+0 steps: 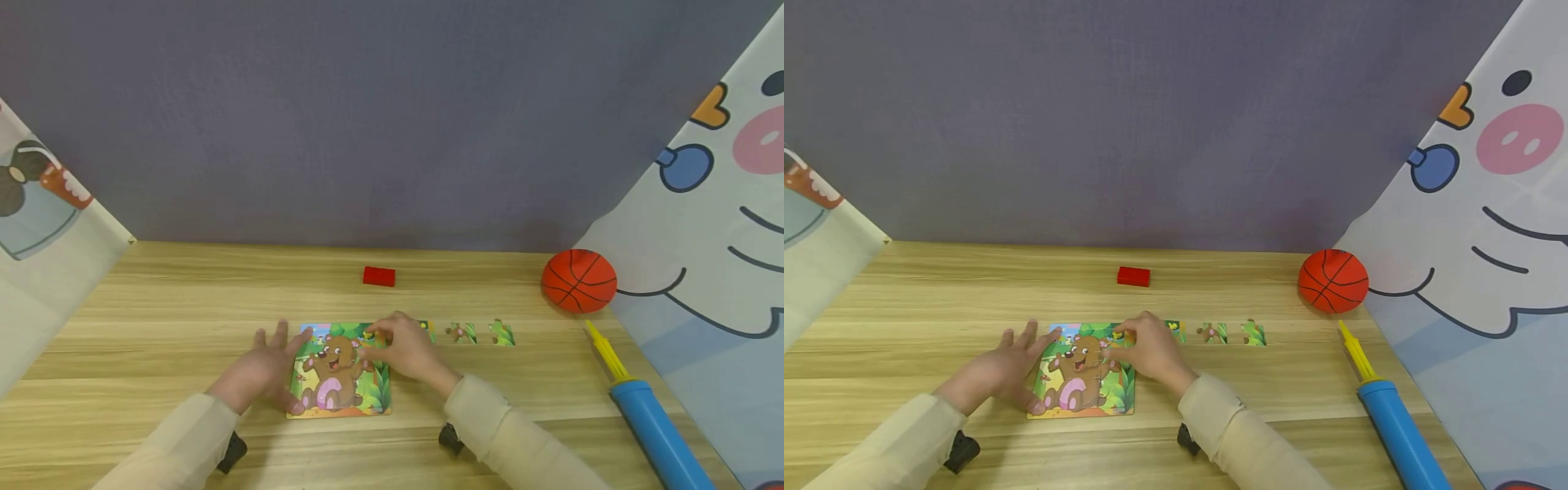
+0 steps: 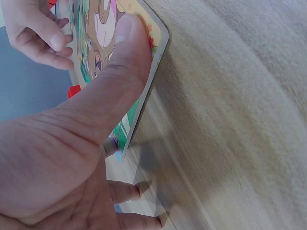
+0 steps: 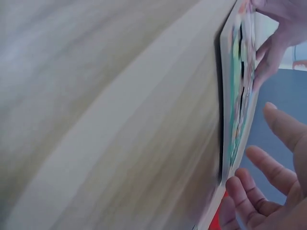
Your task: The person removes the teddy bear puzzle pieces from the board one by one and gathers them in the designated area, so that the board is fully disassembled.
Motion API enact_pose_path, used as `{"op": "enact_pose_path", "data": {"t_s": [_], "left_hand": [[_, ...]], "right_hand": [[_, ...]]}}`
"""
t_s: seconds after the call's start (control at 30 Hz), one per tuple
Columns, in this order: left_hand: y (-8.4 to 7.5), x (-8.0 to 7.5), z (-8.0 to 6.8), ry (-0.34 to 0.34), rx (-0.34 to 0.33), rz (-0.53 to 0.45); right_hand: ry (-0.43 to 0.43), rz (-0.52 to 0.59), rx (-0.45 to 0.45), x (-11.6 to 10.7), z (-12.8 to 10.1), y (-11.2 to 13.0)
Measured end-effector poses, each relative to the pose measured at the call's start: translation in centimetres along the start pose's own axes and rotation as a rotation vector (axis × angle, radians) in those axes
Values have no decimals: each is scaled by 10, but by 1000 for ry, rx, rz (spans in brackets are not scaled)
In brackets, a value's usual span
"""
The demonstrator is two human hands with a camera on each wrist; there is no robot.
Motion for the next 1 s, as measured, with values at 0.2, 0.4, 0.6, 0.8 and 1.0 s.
{"op": "enact_pose_path", "data": {"t_s": [0.2, 0.4, 0.6, 0.8, 1.0], "left_hand": [[0, 1, 1, 2, 0, 10], [0, 1, 1, 7, -7, 7], [0, 1, 1, 13, -8, 14], [0, 1, 1, 19, -8, 20], [1, 2, 1, 17, -10, 15]], "right_hand": [[-5, -97, 18, 8, 3, 3], [-40, -186, -29, 11, 5, 8], [-71, -247, -97, 12, 6, 15], [-46, -210, -77, 14, 8, 13], [38, -162, -95, 21, 10, 13]]}}
Point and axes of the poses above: each hand's wrist, its own z-axis towards the middle knuckle, its own x-axis out of the palm, y = z × x, the point moved 8 cm from there along z, towards the middle knuckle, and after that the axes turned 15 degrees about -y, right-handed, at the moved point
